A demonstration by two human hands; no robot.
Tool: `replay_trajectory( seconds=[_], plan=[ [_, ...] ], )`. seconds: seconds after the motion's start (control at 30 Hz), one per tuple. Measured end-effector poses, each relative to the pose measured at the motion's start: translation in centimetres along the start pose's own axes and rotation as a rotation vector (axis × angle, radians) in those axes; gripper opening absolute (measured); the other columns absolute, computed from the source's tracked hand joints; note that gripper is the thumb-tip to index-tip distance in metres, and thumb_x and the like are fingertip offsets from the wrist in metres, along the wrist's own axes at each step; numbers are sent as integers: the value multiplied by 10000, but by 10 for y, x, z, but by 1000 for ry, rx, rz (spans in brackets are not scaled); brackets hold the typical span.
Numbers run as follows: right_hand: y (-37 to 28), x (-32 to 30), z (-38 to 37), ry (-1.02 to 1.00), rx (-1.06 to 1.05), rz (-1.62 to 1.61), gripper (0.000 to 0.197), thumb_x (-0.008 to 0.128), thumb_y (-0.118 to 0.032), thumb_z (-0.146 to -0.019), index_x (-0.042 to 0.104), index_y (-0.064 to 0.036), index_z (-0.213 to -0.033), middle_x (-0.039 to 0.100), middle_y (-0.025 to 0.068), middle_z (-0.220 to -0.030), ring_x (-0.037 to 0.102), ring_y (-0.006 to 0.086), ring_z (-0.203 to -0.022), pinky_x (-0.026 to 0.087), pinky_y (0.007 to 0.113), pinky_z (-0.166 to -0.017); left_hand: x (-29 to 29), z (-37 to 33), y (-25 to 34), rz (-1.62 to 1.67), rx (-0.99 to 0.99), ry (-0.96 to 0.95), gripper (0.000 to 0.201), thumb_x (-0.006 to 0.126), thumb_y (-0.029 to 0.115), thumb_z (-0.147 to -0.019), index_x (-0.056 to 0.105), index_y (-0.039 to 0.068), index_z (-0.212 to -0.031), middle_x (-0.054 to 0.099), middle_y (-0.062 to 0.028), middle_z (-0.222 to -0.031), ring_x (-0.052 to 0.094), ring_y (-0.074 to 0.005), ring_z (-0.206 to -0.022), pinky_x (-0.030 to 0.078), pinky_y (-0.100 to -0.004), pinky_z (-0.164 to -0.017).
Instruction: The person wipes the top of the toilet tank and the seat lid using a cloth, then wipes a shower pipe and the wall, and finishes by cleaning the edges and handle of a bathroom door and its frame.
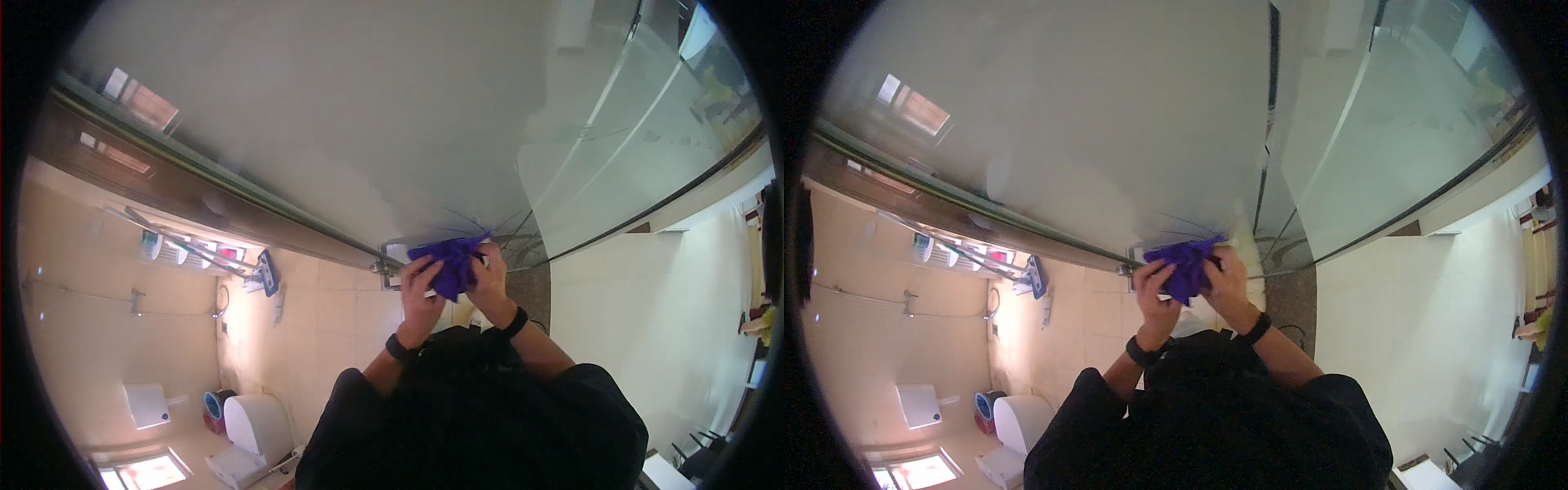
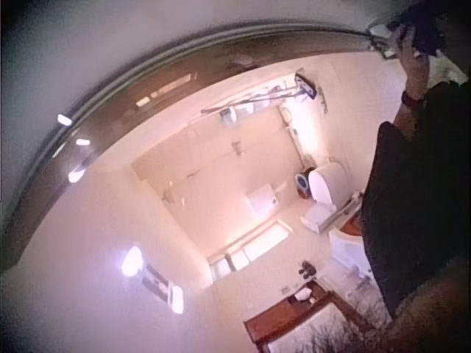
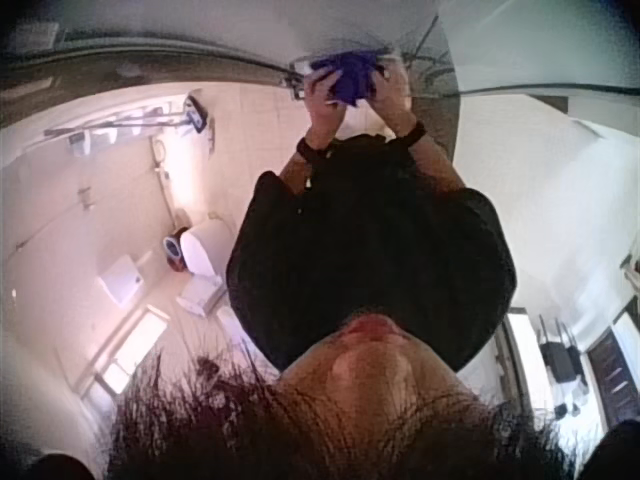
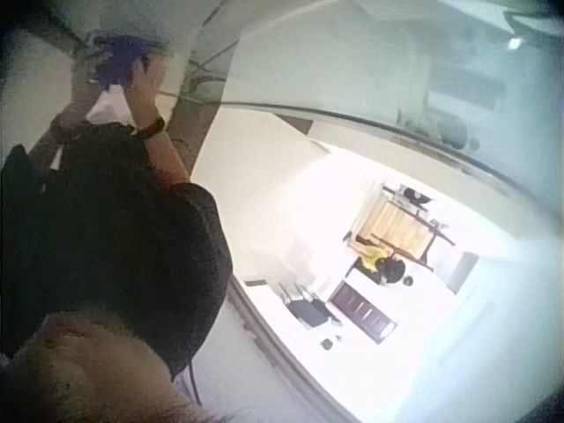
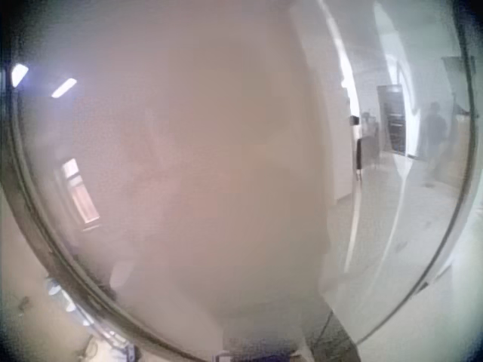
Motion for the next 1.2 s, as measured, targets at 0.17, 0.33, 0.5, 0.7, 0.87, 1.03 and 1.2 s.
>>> replay_trajectory(
  seconds=[0.17,0.33,0.5,0.7,0.87,1.03,1.2],
  plan=[
    [-44,-39,-72,48,-104,-88,421,764,-63,-605,643,-41,-1008,575,169,-1040,586,370,-939,492,415,-754,-19,-48,46,-55,168,359,467,782,20,-683,641,66,-1126,562,-160,-1211,582,-312,-1056,519,-377,-860],
    [-3,-94,-78,364,57,-189,305,719,-110,-741,628,-56,-1027,586,157,-1106,587,330,-994,498,420,-816,22,-91,107,129,410,165,492,747,42,-602,723,87,-1091,585,-180,-1253,601,-306,-1041,485,-388,-846],
    [113,-75,10,616,534,-1129,320,444,-325,-1010,407,-94,-1230,569,136,-1168,596,265,-1034,533,426,-884,79,-82,112,339,392,-165,562,714,-26,-628,689,117,-1171,593,-139,-1253,598,-327,-1037,493,-413,-843],
    [82,-59,24,483,471,-726,336,543,-284,-954,444,-67,-1190,559,129,-1148,579,246,-1025,504,407,-879,74,-43,60,251,310,-235,549,716,-39,-644,681,121,-1168,608,-140,-1217,606,-339,-1045,535,-419,-835],
    [-8,-75,-45,244,-64,74,368,709,-49,-769,603,-57,-1122,556,151,-1124,555,321,-1021,473,405,-866,5,-64,62,151,368,-108,533,674,-75,-619,704,112,-1116,622,-145,-1174,631,-321,-991,538,-410,-798],
    [-72,-69,-120,277,-229,48,426,771,-30,-671,669,-81,-1081,571,144,-1093,565,323,-959,472,391,-785,-63,-110,79,90,439,208,574,713,-21,-583,699,134,-1135,610,-147,-1209,625,-302,-963,509,-372,-786],
    [-95,-37,-120,212,-251,38,418,777,-26,-620,686,-81,-1025,587,120,-1032,580,313,-892,480,383,-727,-72,-94,41,62,327,333,446,800,38,-653,699,120,-1079,596,-138,-1164,616,-294,-949,502,-367,-774]
  ],
)
Point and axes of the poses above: each hand's wrist, its own z-axis away from the middle knuckle, its own x-axis out of the palm, y = z × x, the point moved 2 cm from there along -z, towards the middle knuckle
